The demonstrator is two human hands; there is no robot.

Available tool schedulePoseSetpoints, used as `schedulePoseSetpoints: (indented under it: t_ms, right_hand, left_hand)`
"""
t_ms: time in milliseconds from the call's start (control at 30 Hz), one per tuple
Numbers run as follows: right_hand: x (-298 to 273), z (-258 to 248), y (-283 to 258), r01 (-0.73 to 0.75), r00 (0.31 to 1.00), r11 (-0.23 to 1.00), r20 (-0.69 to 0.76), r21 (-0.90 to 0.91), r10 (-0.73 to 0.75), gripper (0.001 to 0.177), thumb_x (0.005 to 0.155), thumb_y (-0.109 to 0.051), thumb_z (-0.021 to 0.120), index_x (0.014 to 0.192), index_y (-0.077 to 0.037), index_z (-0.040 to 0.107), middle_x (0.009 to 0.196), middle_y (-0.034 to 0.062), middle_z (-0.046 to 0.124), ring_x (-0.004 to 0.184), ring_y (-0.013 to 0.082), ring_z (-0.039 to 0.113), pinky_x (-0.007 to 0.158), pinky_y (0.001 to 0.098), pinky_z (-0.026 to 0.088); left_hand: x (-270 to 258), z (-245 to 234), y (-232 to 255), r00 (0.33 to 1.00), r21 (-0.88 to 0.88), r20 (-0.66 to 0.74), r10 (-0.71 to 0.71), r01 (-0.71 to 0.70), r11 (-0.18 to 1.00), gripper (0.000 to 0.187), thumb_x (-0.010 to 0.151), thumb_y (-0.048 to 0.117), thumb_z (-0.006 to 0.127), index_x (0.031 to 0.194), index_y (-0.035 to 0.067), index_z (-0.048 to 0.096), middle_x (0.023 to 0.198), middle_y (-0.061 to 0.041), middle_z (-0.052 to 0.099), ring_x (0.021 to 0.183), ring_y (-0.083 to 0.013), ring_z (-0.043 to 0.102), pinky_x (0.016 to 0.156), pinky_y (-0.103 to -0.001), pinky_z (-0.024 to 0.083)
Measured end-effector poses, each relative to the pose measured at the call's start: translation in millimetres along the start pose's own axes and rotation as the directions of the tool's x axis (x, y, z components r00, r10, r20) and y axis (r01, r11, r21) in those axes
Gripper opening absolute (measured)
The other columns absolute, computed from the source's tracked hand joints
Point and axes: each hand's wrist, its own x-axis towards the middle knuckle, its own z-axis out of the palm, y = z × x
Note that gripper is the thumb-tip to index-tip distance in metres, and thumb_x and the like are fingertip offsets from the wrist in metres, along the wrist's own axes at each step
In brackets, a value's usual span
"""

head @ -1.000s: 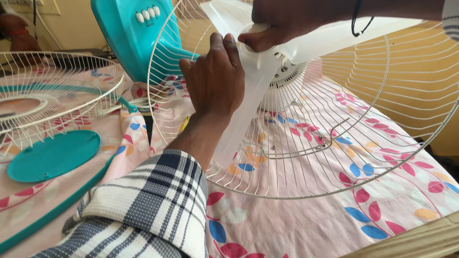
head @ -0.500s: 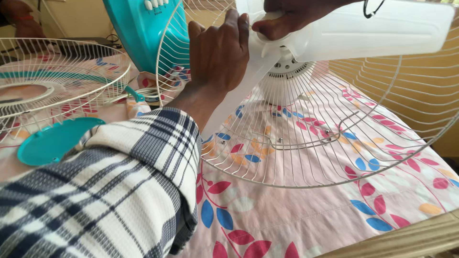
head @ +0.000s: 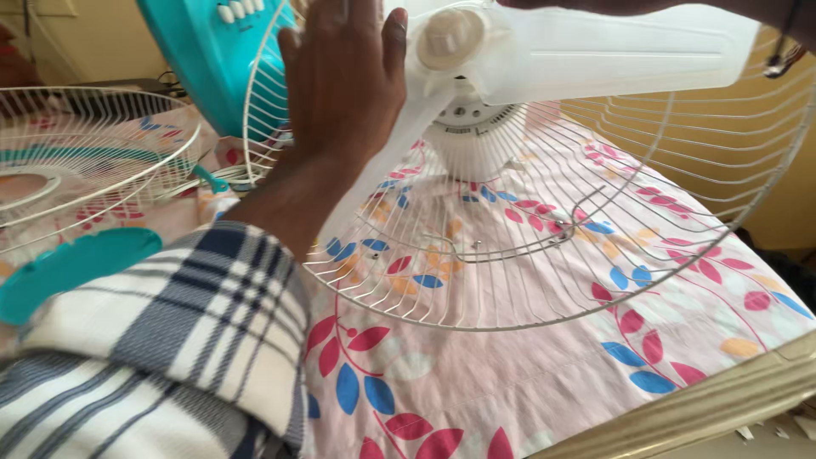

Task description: The person disassembles a table fan by removing the front grille, fan blades, and rear grille using a screwdriver. They then unscrew the back panel of the fan motor housing.

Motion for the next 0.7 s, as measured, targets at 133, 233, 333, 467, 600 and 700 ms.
schedulePoseSetpoints:
  t_ms: [133,233,333,467,600,700]
  right_hand:
    - [0.0,2.8,-1.1,-0.058,0.998,0.995,-0.009,0.078,0.059,0.049,0.109,-0.043,0.052,0.087,-0.001,0.065,0.061,0.0077,0.06,0.047,0.0188,0.053,0.049,0.036,0.047]
    - [-2.6,4.0,3.4,-0.122,0.992,0.981,-0.009,0.153,0.125,0.047,0.111,-0.042,0.052,0.09,-0.002,0.065,0.063,0.0075,0.06,0.049,0.0187,0.055,0.05,0.036,0.048]
    - [-10.3,7.1,8.7,-0.166,0.986,0.967,0.01,0.193,0.167,0.046,0.112,-0.041,0.052,0.092,-0.002,0.066,0.065,0.0073,0.061,0.05,0.0186,0.056,0.051,0.0359,0.05]
    - [-12.4,17.2,12.8,-0.227,0.973,0.948,0.028,0.221,0.227,0.044,0.114,-0.039,0.051,0.096,-0.001,0.065,0.067,0.0079,0.061,0.053,0.0204,0.057,0.053,0.0381,0.051]
    - [-8.4,25.5,24.8,-0.42,0.907,0.864,0.172,0.277,0.385,0.052,0.114,-0.048,0.048,0.094,-0.002,0.062,0.064,0.007,0.055,0.052,0.0194,0.055,0.051,0.0394,0.051]
    - [-5.9,28.5,32.2,-0.43,0.899,0.863,0.209,0.263,0.385,0.053,0.113,-0.05,0.047,0.094,-0.003,0.062,0.061,0.006,0.051,0.051,0.018,0.052,0.048,0.0377,0.047]
  left_hand:
    - [11.6,-10.3,-12.4,0.953,-0.27,0.103,0.286,-0.25,0.93,0.03,0.112,0.033,0.061,0.12,0.004,0.063,0.103,-0.015,0.072,0.094,-0.0367,0.071,0.084,-0.053,0.049]
    - [34.9,-4.7,-20.2,0.862,-0.369,0.219,0.457,-0.36,0.857,0.031,0.115,0.033,0.062,0.116,0.002,0.065,0.1,-0.013,0.073,0.086,-0.0325,0.07,0.076,-0.049,0.053]
    - [54.2,7.2,-26.7,0.78,-0.32,0.277,0.561,-0.475,0.819,0.036,0.119,0.038,0.064,0.105,0.005,0.071,0.087,-0.011,0.071,0.072,-0.0283,0.068,0.065,-0.045,0.053]
    - [58.2,21.7,-31.2,0.732,-0.23,0.162,0.662,-0.625,0.746,0.038,0.116,0.033,0.062,0.092,0.008,0.076,0.073,-0.007,0.068,0.058,-0.0218,0.063,0.053,-0.039,0.052]
    - [58.6,33.7,-32.5,0.749,-0.357,0.239,0.618,-0.524,0.773,0.037,0.114,0.029,0.059,0.091,0.006,0.076,0.07,-0.007,0.069,0.051,-0.0203,0.062,0.048,-0.037,0.052]
    - [56.6,36.9,-30.1,0.77,-0.37,0.223,0.598,-0.501,0.783,0.034,0.114,0.025,0.058,0.092,0.005,0.075,0.071,-0.006,0.07,0.051,-0.0193,0.063,0.049,-0.037,0.053]
